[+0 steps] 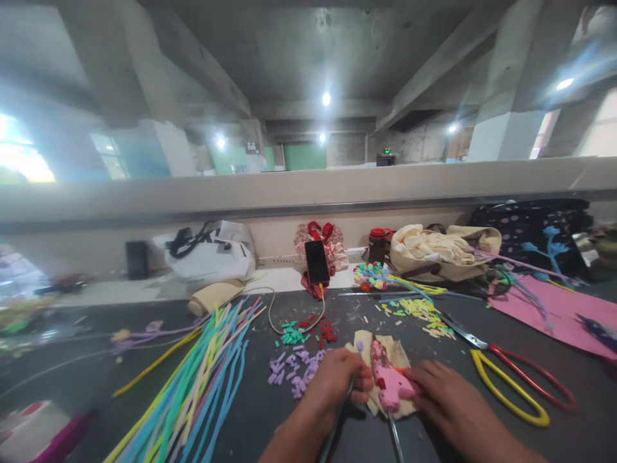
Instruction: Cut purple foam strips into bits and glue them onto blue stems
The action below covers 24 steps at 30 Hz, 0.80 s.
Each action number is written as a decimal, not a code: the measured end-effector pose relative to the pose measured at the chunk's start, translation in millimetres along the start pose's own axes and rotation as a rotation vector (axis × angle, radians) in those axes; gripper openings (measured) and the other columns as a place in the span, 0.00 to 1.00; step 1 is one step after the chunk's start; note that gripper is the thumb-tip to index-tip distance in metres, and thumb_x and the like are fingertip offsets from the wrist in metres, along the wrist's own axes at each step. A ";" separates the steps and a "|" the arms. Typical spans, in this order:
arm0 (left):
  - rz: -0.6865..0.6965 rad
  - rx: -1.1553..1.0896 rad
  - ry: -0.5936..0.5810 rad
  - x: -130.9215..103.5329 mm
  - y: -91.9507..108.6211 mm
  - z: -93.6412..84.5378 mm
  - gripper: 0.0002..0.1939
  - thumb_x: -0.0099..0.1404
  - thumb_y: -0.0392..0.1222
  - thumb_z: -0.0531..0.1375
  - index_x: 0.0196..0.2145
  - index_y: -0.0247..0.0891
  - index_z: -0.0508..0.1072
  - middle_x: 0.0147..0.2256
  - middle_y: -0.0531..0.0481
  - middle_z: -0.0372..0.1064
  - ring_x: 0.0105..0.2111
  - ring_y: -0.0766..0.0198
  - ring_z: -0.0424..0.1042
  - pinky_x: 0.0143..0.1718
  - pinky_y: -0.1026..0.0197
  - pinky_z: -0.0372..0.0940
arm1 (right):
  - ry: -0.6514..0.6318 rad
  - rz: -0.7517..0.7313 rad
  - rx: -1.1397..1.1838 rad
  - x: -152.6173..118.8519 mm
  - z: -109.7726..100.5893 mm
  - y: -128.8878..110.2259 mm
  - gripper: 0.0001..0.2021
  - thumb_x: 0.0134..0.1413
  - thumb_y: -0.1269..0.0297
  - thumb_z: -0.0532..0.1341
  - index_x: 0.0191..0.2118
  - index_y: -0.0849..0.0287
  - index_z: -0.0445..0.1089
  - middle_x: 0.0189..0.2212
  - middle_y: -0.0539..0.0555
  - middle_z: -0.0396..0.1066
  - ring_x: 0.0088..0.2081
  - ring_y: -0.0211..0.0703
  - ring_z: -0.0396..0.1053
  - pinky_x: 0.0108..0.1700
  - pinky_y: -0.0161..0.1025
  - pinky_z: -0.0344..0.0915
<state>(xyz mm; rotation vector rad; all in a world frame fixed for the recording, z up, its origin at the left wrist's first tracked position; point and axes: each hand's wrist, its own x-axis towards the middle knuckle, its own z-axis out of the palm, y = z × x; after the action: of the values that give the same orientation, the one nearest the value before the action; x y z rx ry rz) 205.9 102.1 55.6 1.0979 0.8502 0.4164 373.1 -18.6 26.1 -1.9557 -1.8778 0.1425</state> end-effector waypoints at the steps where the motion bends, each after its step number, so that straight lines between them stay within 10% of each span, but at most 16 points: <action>1: -0.010 0.007 0.006 4.2 -1.3 2.9 0.06 0.51 0.37 0.54 0.19 0.33 0.64 0.22 0.46 0.68 0.19 0.70 0.66 0.17 0.70 0.59 | 0.008 -0.003 0.061 -1.6 -1.5 0.1 0.13 0.53 0.64 0.51 0.44 0.52 0.65 0.35 0.54 0.67 0.37 0.46 0.64 0.39 0.41 0.59; 9: -0.066 0.053 0.025 17.4 -7.4 3.1 0.07 0.50 0.34 0.52 0.17 0.32 0.64 0.18 0.48 0.66 0.15 0.71 0.63 0.14 0.70 0.56 | 0.251 0.297 0.668 -11.1 -29.2 23.8 0.17 0.49 0.55 0.54 0.44 0.53 0.67 0.45 0.54 0.66 0.48 0.51 0.59 0.50 0.43 0.55; 14: -0.013 0.045 0.026 14.6 -7.4 2.3 0.09 0.51 0.39 0.54 0.18 0.31 0.67 0.18 0.48 0.66 0.16 0.70 0.64 0.16 0.70 0.56 | 0.518 0.553 1.124 -13.6 -40.6 26.6 0.20 0.40 0.54 0.61 0.42 0.55 0.67 0.32 0.54 0.71 0.37 0.48 0.67 0.36 0.38 0.64; 24: 0.211 -0.132 0.085 -22.8 21.1 -23.4 0.09 0.50 0.44 0.60 0.24 0.34 0.69 0.20 0.55 0.65 0.15 0.76 0.58 0.15 0.73 0.49 | 0.126 0.262 1.363 1.5 -37.7 -44.0 0.13 0.47 0.56 0.57 0.38 0.57 0.66 0.27 0.52 0.68 0.26 0.38 0.63 0.29 0.34 0.59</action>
<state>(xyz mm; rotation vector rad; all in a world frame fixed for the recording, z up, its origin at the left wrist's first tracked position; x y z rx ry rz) 175.7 109.8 79.0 1.0567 0.7725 0.6901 345.9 -25.9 76.7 -1.1226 -0.8884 1.0231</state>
